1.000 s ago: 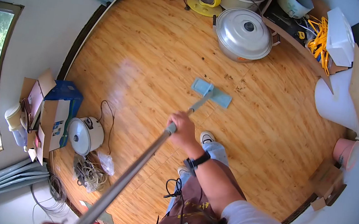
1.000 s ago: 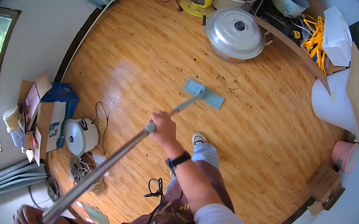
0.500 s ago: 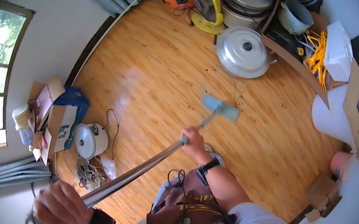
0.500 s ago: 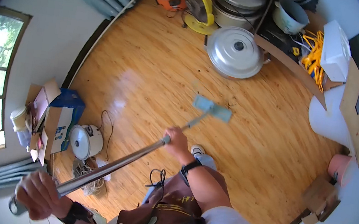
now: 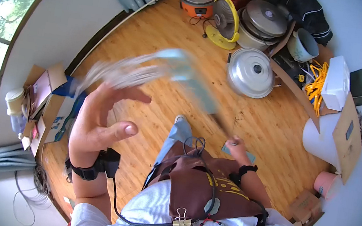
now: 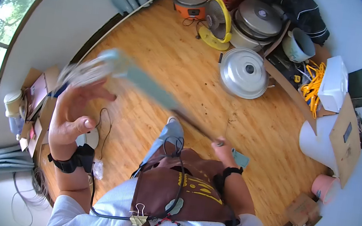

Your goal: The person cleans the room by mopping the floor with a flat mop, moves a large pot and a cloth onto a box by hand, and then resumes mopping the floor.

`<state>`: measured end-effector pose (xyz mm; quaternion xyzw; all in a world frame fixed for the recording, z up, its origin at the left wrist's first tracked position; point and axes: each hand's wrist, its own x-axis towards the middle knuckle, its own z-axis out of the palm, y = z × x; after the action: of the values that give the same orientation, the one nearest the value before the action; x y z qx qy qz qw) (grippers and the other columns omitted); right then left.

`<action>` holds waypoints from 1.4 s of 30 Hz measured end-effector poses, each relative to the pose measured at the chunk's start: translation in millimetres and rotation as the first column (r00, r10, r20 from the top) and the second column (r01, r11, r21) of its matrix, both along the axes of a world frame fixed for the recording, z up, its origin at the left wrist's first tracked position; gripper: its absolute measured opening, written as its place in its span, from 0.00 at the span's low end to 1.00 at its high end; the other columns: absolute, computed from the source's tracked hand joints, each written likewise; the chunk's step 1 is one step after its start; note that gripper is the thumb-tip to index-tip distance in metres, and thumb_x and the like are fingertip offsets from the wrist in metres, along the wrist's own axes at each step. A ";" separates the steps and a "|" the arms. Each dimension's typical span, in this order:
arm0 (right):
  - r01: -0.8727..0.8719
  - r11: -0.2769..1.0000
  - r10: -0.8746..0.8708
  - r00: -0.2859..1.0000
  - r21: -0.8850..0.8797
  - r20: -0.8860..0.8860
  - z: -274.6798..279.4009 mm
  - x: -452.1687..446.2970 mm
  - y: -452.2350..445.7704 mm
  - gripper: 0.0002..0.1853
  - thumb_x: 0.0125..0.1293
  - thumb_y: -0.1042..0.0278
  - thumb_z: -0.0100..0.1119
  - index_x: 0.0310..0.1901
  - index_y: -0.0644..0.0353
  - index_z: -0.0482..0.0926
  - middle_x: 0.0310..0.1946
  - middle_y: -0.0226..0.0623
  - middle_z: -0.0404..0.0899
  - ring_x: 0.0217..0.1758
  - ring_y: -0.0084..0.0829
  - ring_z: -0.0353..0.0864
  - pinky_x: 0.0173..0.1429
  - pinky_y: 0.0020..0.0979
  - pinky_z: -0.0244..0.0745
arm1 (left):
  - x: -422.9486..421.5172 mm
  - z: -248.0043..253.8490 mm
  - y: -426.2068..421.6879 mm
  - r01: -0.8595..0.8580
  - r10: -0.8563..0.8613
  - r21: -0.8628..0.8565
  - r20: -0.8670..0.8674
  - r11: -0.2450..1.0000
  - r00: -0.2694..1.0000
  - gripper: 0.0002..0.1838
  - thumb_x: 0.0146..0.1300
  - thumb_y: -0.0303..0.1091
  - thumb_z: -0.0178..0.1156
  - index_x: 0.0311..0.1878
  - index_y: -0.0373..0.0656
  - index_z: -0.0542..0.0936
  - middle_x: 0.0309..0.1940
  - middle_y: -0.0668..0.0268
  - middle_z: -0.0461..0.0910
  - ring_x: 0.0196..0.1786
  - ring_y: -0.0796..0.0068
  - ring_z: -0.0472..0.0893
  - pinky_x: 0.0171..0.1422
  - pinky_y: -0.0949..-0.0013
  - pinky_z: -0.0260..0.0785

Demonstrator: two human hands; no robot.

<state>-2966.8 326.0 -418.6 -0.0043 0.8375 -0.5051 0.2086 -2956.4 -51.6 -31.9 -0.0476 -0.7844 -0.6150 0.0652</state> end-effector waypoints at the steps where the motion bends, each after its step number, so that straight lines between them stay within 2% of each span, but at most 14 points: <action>1: 0.092 0.993 -0.090 0.996 -0.068 0.024 -9.5 -14.6 17.2 0.07 0.49 0.70 0.63 0.27 0.62 0.75 0.21 0.34 0.75 0.26 0.25 0.74 0.31 0.30 0.68 | -4.7 -0.7 -12.7 0.016 -0.020 0.069 0.066 0.997 0.998 0.29 0.47 0.39 0.70 0.49 0.28 0.75 0.38 0.55 0.79 0.42 0.66 0.79 0.52 0.68 0.66; 3: 0.131 0.991 -0.132 0.991 0.041 0.025 -20.6 -26.8 54.8 0.06 0.50 0.72 0.63 0.28 0.61 0.75 0.22 0.32 0.75 0.26 0.23 0.73 0.31 0.29 0.69 | -7.3 -6.1 -49.6 -0.035 0.003 0.116 0.265 0.993 0.964 0.26 0.49 0.36 0.69 0.47 0.28 0.76 0.36 0.57 0.80 0.42 0.67 0.80 0.50 0.68 0.67; 5: 0.174 0.978 -0.178 0.984 0.115 0.021 -18.7 -35.2 73.0 0.06 0.51 0.73 0.62 0.29 0.60 0.75 0.23 0.29 0.75 0.25 0.22 0.73 0.31 0.28 0.69 | -16.5 -23.9 -78.7 -0.082 0.058 0.136 0.173 0.987 0.983 0.21 0.53 0.35 0.66 0.45 0.29 0.76 0.31 0.58 0.81 0.39 0.69 0.80 0.49 0.69 0.68; 7: 0.339 0.939 -0.331 0.936 -0.054 0.122 -16.0 -31.7 78.6 0.07 0.54 0.78 0.60 0.32 0.58 0.72 0.25 0.28 0.73 0.24 0.20 0.73 0.28 0.23 0.70 | -22.3 -38.8 -108.7 -0.211 0.174 0.197 0.190 0.957 0.966 0.17 0.58 0.35 0.62 0.43 0.30 0.76 0.29 0.60 0.81 0.36 0.69 0.81 0.47 0.70 0.69; 11: 0.487 0.873 -0.461 0.847 -0.035 0.266 5.2 -30.5 60.1 0.06 0.54 0.78 0.61 0.33 0.58 0.75 0.24 0.28 0.74 0.24 0.21 0.74 0.27 0.24 0.69 | -47.8 -57.4 -140.6 -0.382 0.352 0.162 0.185 0.910 0.918 0.12 0.64 0.35 0.55 0.41 0.34 0.76 0.24 0.62 0.79 0.31 0.72 0.79 0.42 0.71 0.70; 16: 0.541 0.840 -0.529 0.799 0.043 0.285 2.7 -51.2 33.2 0.06 0.53 0.76 0.62 0.32 0.59 0.76 0.24 0.29 0.74 0.23 0.22 0.74 0.25 0.24 0.70 | -96.8 -67.2 -148.6 -0.371 0.338 0.212 0.176 0.904 0.925 0.09 0.65 0.31 0.55 0.38 0.33 0.77 0.23 0.62 0.79 0.29 0.73 0.79 0.41 0.73 0.69; 22: 0.435 0.887 -0.462 0.839 0.156 0.288 -33.5 -122.1 30.5 0.05 0.52 0.73 0.65 0.30 0.58 0.77 0.23 0.29 0.75 0.22 0.22 0.75 0.25 0.27 0.72 | -153.2 -93.0 -135.4 -0.411 0.388 0.145 0.160 0.900 0.908 0.07 0.63 0.28 0.56 0.35 0.32 0.78 0.22 0.63 0.79 0.29 0.76 0.79 0.40 0.74 0.69; 23: 0.540 0.817 -0.575 0.748 0.200 0.331 -37.8 -122.9 28.3 0.04 0.53 0.72 0.64 0.29 0.57 0.78 0.21 0.29 0.75 0.21 0.22 0.75 0.24 0.27 0.71 | -150.3 -92.9 -132.4 -0.409 0.380 0.128 0.203 0.903 0.903 0.07 0.63 0.28 0.56 0.35 0.32 0.78 0.22 0.63 0.79 0.29 0.76 0.79 0.40 0.74 0.69; 25: 0.477 0.860 -0.508 0.760 0.183 0.406 -34.4 -120.5 21.6 0.03 0.56 0.72 0.62 0.30 0.57 0.76 0.26 0.28 0.76 0.29 0.22 0.76 0.30 0.29 0.71 | -160.1 -92.9 -130.7 -0.358 0.335 0.086 0.201 0.930 0.920 0.07 0.62 0.27 0.57 0.35 0.32 0.78 0.23 0.65 0.79 0.29 0.77 0.79 0.38 0.76 0.68; 29: 0.215 0.958 -0.273 0.888 0.190 0.369 -41.4 -106.5 3.7 0.07 0.55 0.67 0.63 0.32 0.60 0.78 0.23 0.31 0.76 0.27 0.25 0.77 0.30 0.30 0.71 | -145.2 -78.4 -138.2 -0.350 0.344 -0.017 0.232 0.937 0.910 0.07 0.62 0.27 0.57 0.36 0.31 0.77 0.25 0.65 0.78 0.30 0.80 0.78 0.35 0.80 0.66; 31: 0.282 0.942 -0.334 0.849 0.183 0.411 -83.2 -101.0 16.6 0.13 0.58 0.61 0.60 0.36 0.63 0.79 0.25 0.34 0.78 0.30 0.29 0.78 0.34 0.33 0.71 | -127.6 -76.1 -141.3 -0.396 0.400 -0.065 0.226 0.916 0.888 0.07 0.62 0.27 0.57 0.36 0.31 0.77 0.24 0.65 0.78 0.29 0.81 0.78 0.33 0.80 0.64; 33: 0.154 0.970 -0.213 0.912 0.189 0.350 -108.9 -105.3 12.1 0.17 0.60 0.57 0.58 0.39 0.65 0.79 0.27 0.38 0.80 0.32 0.31 0.79 0.36 0.34 0.71 | -110.3 -73.2 -144.4 -0.439 0.444 -0.084 0.282 0.894 0.850 0.07 0.62 0.27 0.57 0.36 0.31 0.77 0.23 0.66 0.78 0.29 0.81 0.77 0.32 0.80 0.63; 39: 0.107 0.957 -0.191 0.932 0.271 0.307 -88.0 -127.9 -7.4 0.12 0.58 0.64 0.58 0.34 0.66 0.80 0.26 0.39 0.80 0.32 0.30 0.79 0.36 0.34 0.72 | -97.0 -82.1 -146.3 -0.474 0.464 -0.027 0.262 0.880 0.846 0.07 0.63 0.26 0.56 0.33 0.30 0.77 0.23 0.66 0.77 0.27 0.79 0.78 0.34 0.78 0.68; 42: 0.202 0.945 -0.278 0.910 0.258 0.306 -57.1 -124.5 -18.5 0.09 0.58 0.66 0.58 0.31 0.65 0.80 0.24 0.35 0.79 0.30 0.26 0.78 0.35 0.30 0.71 | -110.6 -85.3 -131.4 -0.425 0.422 -0.059 0.295 0.903 0.857 0.07 0.62 0.26 0.57 0.34 0.30 0.77 0.23 0.66 0.77 0.27 0.78 0.78 0.34 0.77 0.68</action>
<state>-3091.3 307.5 -475.6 0.2093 0.8340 -0.4240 0.2844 -3067.0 -182.9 -117.2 0.2203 -0.7736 -0.5889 0.0788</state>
